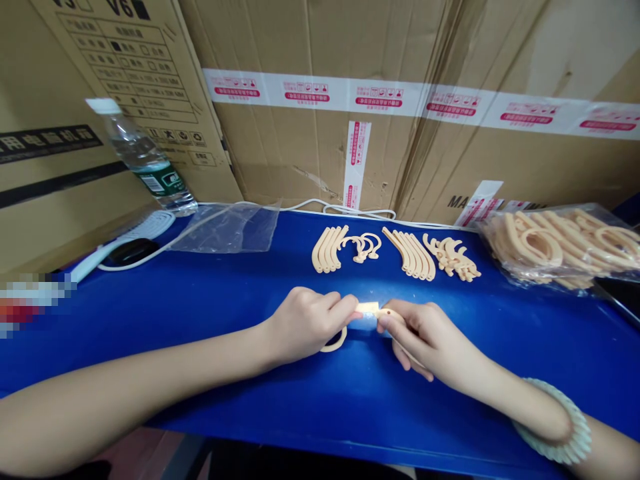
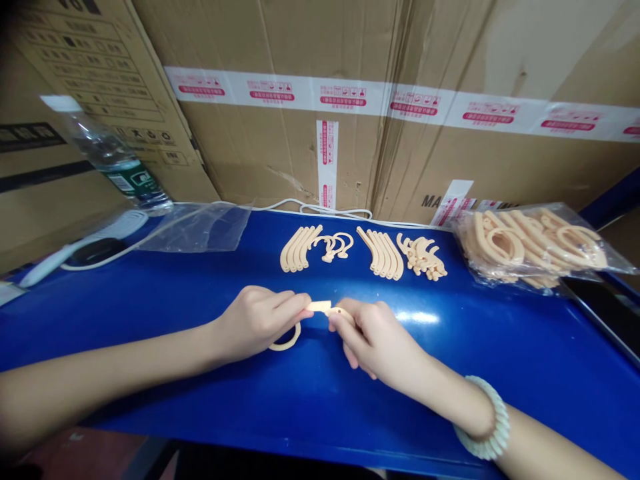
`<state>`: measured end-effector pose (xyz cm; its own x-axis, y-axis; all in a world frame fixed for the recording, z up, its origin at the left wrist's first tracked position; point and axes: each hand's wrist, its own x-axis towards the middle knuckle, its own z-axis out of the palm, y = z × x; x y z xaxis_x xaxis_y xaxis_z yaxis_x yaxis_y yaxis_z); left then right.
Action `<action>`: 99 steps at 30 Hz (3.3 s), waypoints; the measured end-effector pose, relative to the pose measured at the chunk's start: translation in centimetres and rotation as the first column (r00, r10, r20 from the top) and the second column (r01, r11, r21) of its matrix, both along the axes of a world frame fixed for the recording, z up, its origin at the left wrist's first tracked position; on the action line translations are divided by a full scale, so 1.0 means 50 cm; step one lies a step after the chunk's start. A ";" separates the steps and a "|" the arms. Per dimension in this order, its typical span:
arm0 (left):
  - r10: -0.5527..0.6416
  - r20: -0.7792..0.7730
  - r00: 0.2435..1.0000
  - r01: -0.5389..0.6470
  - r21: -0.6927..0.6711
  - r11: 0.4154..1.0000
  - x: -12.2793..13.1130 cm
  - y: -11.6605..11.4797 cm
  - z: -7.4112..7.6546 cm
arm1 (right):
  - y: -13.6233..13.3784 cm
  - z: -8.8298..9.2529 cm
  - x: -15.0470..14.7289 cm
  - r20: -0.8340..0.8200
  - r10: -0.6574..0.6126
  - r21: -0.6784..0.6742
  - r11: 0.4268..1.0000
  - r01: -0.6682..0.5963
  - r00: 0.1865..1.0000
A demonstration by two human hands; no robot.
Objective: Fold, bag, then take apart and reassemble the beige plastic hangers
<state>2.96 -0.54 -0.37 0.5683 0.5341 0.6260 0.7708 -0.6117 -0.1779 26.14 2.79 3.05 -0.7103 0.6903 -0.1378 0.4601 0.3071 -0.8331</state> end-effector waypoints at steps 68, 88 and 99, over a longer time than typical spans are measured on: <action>-0.227 0.288 0.930 0.268 -0.110 0.957 -0.001 -0.011 0.001 | 0.019 -0.008 0.006 0.157 0.181 0.911 0.353 -0.213 0.971; -0.165 0.066 0.984 0.173 -0.130 0.976 0.021 -0.014 -0.006 | 0.007 -0.017 -0.005 0.107 0.229 0.936 0.304 -0.175 0.968; -0.273 -0.011 0.962 0.273 0.045 0.961 -0.011 -0.007 0.041 | 0.040 -0.007 0.007 -0.199 0.185 0.766 0.642 0.035 0.962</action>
